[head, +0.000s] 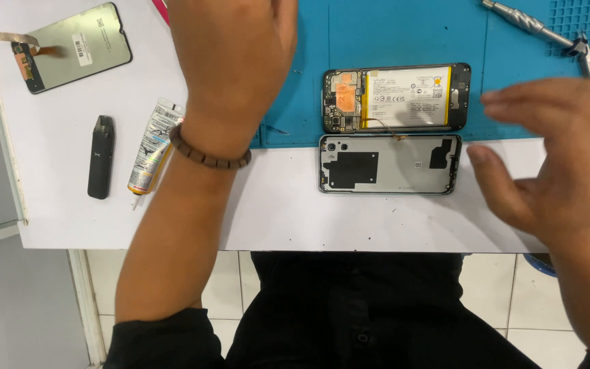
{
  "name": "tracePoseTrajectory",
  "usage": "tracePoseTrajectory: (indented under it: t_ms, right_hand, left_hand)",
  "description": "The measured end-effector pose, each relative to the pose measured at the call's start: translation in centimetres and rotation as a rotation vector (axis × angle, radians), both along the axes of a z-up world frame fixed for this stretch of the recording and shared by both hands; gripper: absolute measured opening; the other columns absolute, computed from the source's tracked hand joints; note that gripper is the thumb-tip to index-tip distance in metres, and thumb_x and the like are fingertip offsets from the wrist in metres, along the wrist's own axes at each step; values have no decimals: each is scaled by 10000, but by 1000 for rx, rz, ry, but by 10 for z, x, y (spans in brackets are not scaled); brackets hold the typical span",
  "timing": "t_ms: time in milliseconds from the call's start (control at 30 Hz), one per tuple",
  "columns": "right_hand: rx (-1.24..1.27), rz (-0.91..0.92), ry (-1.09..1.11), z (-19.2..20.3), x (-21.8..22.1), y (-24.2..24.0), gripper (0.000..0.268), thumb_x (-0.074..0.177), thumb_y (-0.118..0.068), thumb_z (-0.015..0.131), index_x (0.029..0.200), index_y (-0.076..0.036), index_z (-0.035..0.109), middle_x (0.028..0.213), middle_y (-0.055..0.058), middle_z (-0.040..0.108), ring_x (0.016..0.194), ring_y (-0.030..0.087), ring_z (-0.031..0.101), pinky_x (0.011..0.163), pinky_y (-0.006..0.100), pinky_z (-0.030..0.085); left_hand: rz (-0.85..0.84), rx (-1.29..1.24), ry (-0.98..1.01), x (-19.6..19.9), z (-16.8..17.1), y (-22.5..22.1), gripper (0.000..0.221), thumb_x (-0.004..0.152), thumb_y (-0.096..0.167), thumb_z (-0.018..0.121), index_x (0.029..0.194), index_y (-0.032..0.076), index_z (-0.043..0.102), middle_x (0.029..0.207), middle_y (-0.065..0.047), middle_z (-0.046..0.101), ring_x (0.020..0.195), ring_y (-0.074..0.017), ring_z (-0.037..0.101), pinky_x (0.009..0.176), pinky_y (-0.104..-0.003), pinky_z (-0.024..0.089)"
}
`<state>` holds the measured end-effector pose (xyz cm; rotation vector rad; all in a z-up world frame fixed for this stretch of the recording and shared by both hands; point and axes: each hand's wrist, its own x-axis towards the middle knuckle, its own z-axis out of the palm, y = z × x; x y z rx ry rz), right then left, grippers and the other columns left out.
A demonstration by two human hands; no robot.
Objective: Installing internal components and connecting ribbon cables during a smartphone repair.
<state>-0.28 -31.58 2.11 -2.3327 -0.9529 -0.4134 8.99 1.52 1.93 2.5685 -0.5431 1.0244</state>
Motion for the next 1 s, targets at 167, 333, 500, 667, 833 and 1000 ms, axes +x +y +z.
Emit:
tracePoseTrajectory:
  t_ms: [167, 333, 500, 667, 833, 1000]
  right_hand:
    - [297, 47, 543, 29, 41, 54, 438, 1104, 78, 542, 1471, 60, 303, 1421, 336, 525, 1188, 389, 661, 938, 401, 520]
    - [429, 60, 871, 23, 59, 90, 19, 1149, 54, 523, 1156, 48, 538, 921, 174, 648, 816, 218, 686, 756, 298, 597]
    - [215, -15, 905, 26, 67, 97, 86, 1113, 16, 535, 1096, 34, 617, 921, 128, 698, 830, 182, 701, 777, 272, 596]
    - [104, -54, 912, 28, 71, 99, 108, 1104, 17, 574, 1048, 14, 667, 818, 91, 697, 722, 141, 674, 676, 238, 571]
    - [13, -2, 836, 25, 72, 102, 113, 1082, 16, 617, 1162, 4, 696, 809, 74, 695, 737, 128, 692, 689, 235, 576]
    - [13, 28, 795, 25, 71, 102, 100, 1079, 42, 627, 1149, 15, 693, 801, 67, 680, 726, 130, 679, 678, 237, 566]
  left_hand:
    - [-250, -789, 202, -57, 23, -44, 106, 1038, 21, 594, 987, 20, 687, 843, -76, 640, 770, -161, 549, 663, -282, 479]
    - [-215, -1210, 643, -90, 6, -41, 150, 1014, 173, 637, 1055, 40, 692, 886, -56, 719, 780, -138, 687, 734, -248, 602]
    - [-187, -979, 683, -92, 3, -16, 179, 1026, 171, 578, 1000, 46, 704, 883, -67, 730, 810, -143, 710, 752, -254, 625]
    - [-231, -824, 627, -85, 3, -4, 155, 1043, 93, 543, 1055, 34, 685, 968, -90, 721, 886, -178, 692, 812, -281, 581]
    - [-299, -642, 659, -80, -6, -12, 102, 997, 162, 620, 912, 108, 634, 825, 17, 630, 817, -168, 568, 813, -325, 475]
    - [-294, -695, 701, -78, -8, -11, 133, 1004, 149, 598, 877, 114, 609, 800, 20, 623, 794, -165, 559, 809, -319, 477]
